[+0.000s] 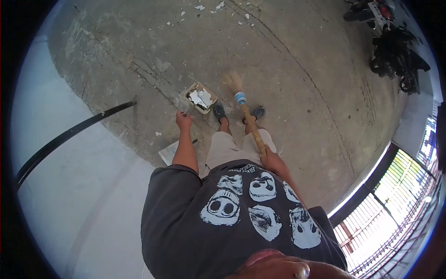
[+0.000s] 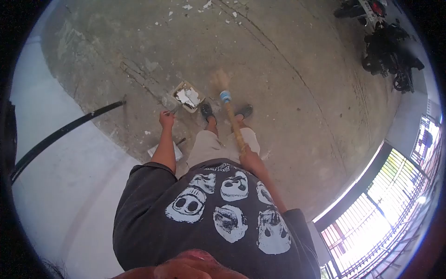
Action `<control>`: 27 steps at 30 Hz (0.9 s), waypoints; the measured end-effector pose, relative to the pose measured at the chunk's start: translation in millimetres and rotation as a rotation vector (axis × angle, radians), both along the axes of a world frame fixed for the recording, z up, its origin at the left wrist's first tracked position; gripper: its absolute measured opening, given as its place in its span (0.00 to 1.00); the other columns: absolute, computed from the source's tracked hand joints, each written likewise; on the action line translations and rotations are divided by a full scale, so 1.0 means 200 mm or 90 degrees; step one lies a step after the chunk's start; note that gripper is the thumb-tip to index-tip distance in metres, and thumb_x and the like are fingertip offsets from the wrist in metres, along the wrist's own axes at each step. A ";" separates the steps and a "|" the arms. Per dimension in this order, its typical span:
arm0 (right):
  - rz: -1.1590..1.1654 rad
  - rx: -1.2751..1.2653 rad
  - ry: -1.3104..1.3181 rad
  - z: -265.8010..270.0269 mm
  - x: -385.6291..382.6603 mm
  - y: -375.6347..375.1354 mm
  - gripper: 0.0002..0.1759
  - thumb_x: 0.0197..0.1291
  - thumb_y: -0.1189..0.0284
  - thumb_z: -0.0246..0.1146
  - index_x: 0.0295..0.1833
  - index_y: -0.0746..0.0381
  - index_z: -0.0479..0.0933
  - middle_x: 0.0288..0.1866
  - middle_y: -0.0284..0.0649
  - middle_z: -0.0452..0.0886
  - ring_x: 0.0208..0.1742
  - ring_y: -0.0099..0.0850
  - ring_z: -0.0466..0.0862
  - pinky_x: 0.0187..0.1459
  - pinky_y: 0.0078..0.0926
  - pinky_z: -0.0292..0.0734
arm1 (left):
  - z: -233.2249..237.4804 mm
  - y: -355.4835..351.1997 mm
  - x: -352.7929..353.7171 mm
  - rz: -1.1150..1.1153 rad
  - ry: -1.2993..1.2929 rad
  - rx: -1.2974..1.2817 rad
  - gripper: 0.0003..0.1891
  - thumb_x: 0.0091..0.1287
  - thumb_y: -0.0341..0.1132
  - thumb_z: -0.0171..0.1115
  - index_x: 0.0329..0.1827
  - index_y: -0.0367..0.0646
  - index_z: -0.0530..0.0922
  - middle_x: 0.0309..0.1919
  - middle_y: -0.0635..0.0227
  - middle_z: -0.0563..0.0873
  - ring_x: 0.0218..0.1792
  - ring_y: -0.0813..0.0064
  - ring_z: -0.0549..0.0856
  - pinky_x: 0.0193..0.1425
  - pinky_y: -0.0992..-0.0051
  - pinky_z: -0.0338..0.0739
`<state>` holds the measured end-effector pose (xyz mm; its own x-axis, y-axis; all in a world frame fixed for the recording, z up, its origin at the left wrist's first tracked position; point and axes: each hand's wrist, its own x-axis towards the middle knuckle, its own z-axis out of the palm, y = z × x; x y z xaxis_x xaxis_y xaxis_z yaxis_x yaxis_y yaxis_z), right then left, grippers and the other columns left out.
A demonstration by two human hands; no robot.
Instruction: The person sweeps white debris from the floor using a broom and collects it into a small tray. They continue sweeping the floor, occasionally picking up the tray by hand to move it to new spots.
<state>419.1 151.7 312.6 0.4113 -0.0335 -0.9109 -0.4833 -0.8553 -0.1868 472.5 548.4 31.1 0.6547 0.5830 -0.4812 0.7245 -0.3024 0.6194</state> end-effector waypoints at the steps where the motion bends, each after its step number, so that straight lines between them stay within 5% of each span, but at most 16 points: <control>1: 0.005 -0.002 0.005 0.00 -0.03 0.00 0.34 0.61 0.62 0.55 0.70 0.62 0.55 0.46 0.66 0.77 0.49 0.56 0.79 0.52 0.48 0.73 | -0.04 0.01 -0.02 -0.004 0.013 0.013 0.17 0.54 0.27 0.63 0.46 0.36 0.71 0.31 0.57 0.85 0.30 0.64 0.86 0.42 0.69 0.78; 6: -0.014 0.292 0.080 0.04 -0.16 -0.07 0.33 0.62 0.57 0.54 0.69 0.61 0.58 0.52 0.60 0.77 0.54 0.53 0.78 0.54 0.43 0.71 | -0.11 0.08 -0.07 -0.018 0.023 0.057 0.17 0.54 0.26 0.64 0.47 0.36 0.71 0.37 0.55 0.84 0.33 0.62 0.86 0.43 0.68 0.78; 10: -0.008 0.193 0.014 0.17 -0.22 -0.12 0.31 0.64 0.57 0.53 0.69 0.58 0.59 0.52 0.58 0.78 0.55 0.50 0.78 0.56 0.42 0.70 | 0.00 0.12 -0.05 0.011 0.058 -0.011 0.17 0.55 0.26 0.63 0.48 0.37 0.72 0.39 0.53 0.83 0.37 0.61 0.86 0.44 0.67 0.79; 13: -0.015 0.130 -0.031 0.41 -0.08 -0.12 0.30 0.65 0.59 0.53 0.70 0.56 0.58 0.42 0.54 0.81 0.41 0.44 0.83 0.46 0.39 0.77 | -0.13 0.20 -0.11 0.040 0.041 -0.013 0.17 0.56 0.25 0.62 0.48 0.37 0.72 0.39 0.52 0.83 0.36 0.60 0.86 0.44 0.67 0.79; 16: -0.242 0.077 0.072 0.50 -0.03 -0.15 0.29 0.65 0.63 0.53 0.70 0.56 0.58 0.27 0.39 0.73 0.18 0.26 0.75 0.19 0.27 0.75 | 0.08 0.18 -0.11 -0.058 0.021 0.137 0.16 0.56 0.25 0.61 0.48 0.36 0.71 0.39 0.51 0.83 0.32 0.60 0.87 0.42 0.67 0.80; 27: -0.295 -0.049 -0.036 0.33 -0.05 -0.28 0.23 0.65 0.64 0.54 0.64 0.56 0.63 0.24 0.38 0.70 0.17 0.27 0.74 0.18 0.28 0.74 | 0.28 0.60 -0.21 0.075 -0.017 0.030 0.15 0.59 0.25 0.60 0.49 0.35 0.70 0.36 0.51 0.82 0.28 0.62 0.87 0.34 0.70 0.81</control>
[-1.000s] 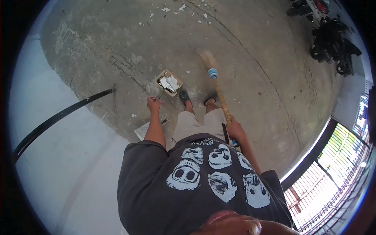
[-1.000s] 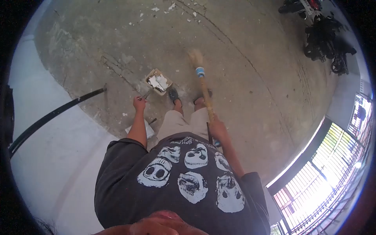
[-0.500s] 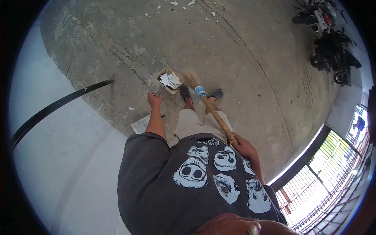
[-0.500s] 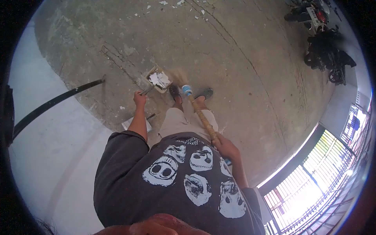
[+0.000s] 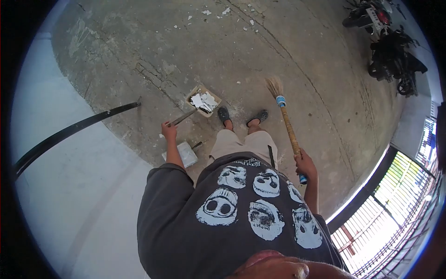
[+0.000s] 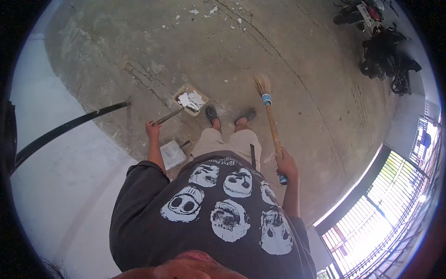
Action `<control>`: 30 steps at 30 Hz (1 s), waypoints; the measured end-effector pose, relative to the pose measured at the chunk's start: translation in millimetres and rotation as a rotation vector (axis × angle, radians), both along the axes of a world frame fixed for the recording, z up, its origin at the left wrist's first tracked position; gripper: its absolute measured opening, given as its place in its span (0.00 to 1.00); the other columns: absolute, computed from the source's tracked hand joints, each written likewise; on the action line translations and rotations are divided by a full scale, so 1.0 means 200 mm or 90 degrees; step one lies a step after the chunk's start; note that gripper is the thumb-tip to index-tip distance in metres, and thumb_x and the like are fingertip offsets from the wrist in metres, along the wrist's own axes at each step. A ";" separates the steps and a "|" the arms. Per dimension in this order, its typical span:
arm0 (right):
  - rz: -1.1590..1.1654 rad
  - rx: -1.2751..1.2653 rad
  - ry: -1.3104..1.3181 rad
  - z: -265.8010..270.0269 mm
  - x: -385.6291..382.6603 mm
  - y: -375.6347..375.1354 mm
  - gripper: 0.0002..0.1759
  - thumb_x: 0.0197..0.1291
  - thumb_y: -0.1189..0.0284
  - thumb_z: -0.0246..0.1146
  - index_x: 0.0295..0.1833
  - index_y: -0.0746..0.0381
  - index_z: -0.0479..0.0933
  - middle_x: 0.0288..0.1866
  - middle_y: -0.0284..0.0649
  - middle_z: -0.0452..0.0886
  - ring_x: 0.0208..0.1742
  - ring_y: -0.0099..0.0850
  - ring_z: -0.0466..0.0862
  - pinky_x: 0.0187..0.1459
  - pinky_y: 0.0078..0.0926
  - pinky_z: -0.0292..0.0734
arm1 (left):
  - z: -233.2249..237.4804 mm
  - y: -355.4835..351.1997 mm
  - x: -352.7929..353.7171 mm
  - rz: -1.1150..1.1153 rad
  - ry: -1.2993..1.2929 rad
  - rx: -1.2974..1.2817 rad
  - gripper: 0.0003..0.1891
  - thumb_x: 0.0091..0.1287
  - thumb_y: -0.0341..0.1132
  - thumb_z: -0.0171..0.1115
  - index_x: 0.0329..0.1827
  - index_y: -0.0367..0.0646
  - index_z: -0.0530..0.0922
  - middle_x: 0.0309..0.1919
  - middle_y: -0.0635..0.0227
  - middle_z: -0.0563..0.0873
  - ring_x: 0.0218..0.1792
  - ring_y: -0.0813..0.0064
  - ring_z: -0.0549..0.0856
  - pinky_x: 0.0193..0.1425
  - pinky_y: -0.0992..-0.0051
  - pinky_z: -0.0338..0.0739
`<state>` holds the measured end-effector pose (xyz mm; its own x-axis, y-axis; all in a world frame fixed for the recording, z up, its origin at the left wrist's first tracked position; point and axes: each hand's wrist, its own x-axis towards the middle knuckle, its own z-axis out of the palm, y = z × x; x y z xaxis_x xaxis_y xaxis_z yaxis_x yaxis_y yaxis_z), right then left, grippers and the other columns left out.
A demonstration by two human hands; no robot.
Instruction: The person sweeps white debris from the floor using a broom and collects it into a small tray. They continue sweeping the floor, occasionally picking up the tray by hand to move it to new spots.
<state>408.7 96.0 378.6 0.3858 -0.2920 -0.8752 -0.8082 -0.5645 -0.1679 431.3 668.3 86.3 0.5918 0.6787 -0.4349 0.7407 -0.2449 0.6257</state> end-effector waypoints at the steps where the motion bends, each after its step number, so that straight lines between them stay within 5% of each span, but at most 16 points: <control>1: -0.002 -0.001 -0.004 -0.02 -0.01 -0.01 0.22 0.65 0.64 0.54 0.63 0.57 0.64 0.24 0.38 0.71 0.17 0.28 0.74 0.18 0.28 0.74 | 0.03 0.03 -0.02 -0.016 0.008 0.012 0.15 0.60 0.25 0.59 0.49 0.36 0.70 0.35 0.51 0.83 0.28 0.63 0.87 0.34 0.70 0.81; 5: -0.018 0.000 0.000 -0.05 0.02 0.04 0.21 0.65 0.65 0.53 0.62 0.58 0.64 0.24 0.37 0.70 0.18 0.26 0.74 0.18 0.27 0.74 | 0.08 0.09 -0.07 -0.084 0.000 0.013 0.14 0.61 0.25 0.59 0.49 0.36 0.71 0.34 0.53 0.83 0.28 0.65 0.87 0.33 0.70 0.80; 8: 0.005 -0.016 0.018 -0.22 -0.01 0.12 0.24 0.63 0.64 0.54 0.63 0.59 0.64 0.30 0.45 0.77 0.20 0.35 0.79 0.22 0.34 0.78 | 0.02 0.06 -0.06 -0.092 0.009 -0.009 0.13 0.61 0.25 0.58 0.48 0.36 0.71 0.34 0.54 0.84 0.27 0.66 0.87 0.33 0.70 0.80; 10: 0.228 -0.075 -0.028 -0.40 -0.08 0.19 0.29 0.60 0.63 0.55 0.66 0.61 0.61 0.39 0.57 0.81 0.31 0.49 0.84 0.36 0.43 0.80 | 0.03 -0.03 0.01 -0.082 0.051 -0.023 0.13 0.60 0.24 0.58 0.48 0.36 0.72 0.34 0.54 0.84 0.26 0.66 0.86 0.34 0.69 0.80; 13: 0.281 -0.071 0.019 -0.18 0.02 0.43 0.33 0.58 0.63 0.55 0.69 0.61 0.58 0.46 0.64 0.78 0.45 0.55 0.81 0.50 0.46 0.75 | -0.13 -0.09 0.03 -0.081 0.037 -0.015 0.13 0.59 0.25 0.59 0.47 0.37 0.72 0.33 0.53 0.84 0.25 0.64 0.86 0.38 0.67 0.79; 23: 0.355 0.252 0.071 0.01 0.03 0.44 0.35 0.59 0.58 0.58 0.70 0.59 0.59 0.52 0.60 0.77 0.55 0.53 0.77 0.53 0.42 0.71 | -0.27 -0.22 -0.03 -0.035 0.093 0.022 0.13 0.56 0.27 0.61 0.44 0.39 0.72 0.38 0.51 0.83 0.42 0.56 0.84 0.46 0.63 0.77; 27: 0.392 0.204 0.027 0.06 -0.02 0.37 0.33 0.61 0.57 0.57 0.70 0.56 0.59 0.54 0.58 0.77 0.55 0.52 0.77 0.54 0.40 0.71 | -0.53 -0.21 -0.13 -0.135 0.116 0.165 0.18 0.54 0.34 0.66 0.45 0.38 0.73 0.44 0.49 0.82 0.45 0.52 0.82 0.51 0.60 0.75; 28: 0.377 0.171 0.035 0.09 -0.03 0.34 0.33 0.61 0.57 0.57 0.69 0.55 0.60 0.54 0.57 0.77 0.55 0.51 0.78 0.54 0.39 0.71 | -0.70 -0.17 -0.20 -0.338 0.148 0.331 0.22 0.55 0.40 0.66 0.49 0.36 0.74 0.46 0.49 0.81 0.48 0.52 0.80 0.52 0.58 0.74; 30: 0.313 0.093 -0.010 0.10 -0.07 0.29 0.31 0.62 0.56 0.56 0.69 0.54 0.61 0.52 0.56 0.78 0.52 0.51 0.79 0.52 0.41 0.72 | -0.60 -0.16 -0.05 -0.437 0.390 0.139 0.25 0.57 0.44 0.62 0.52 0.34 0.76 0.51 0.48 0.78 0.54 0.52 0.77 0.57 0.58 0.72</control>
<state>395.7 154.4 398.8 0.4605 0.0524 -0.8861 -0.4496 -0.8470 -0.2837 420.9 636.1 -34.0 0.6029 0.3696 -0.7070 0.5755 -0.8152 0.0646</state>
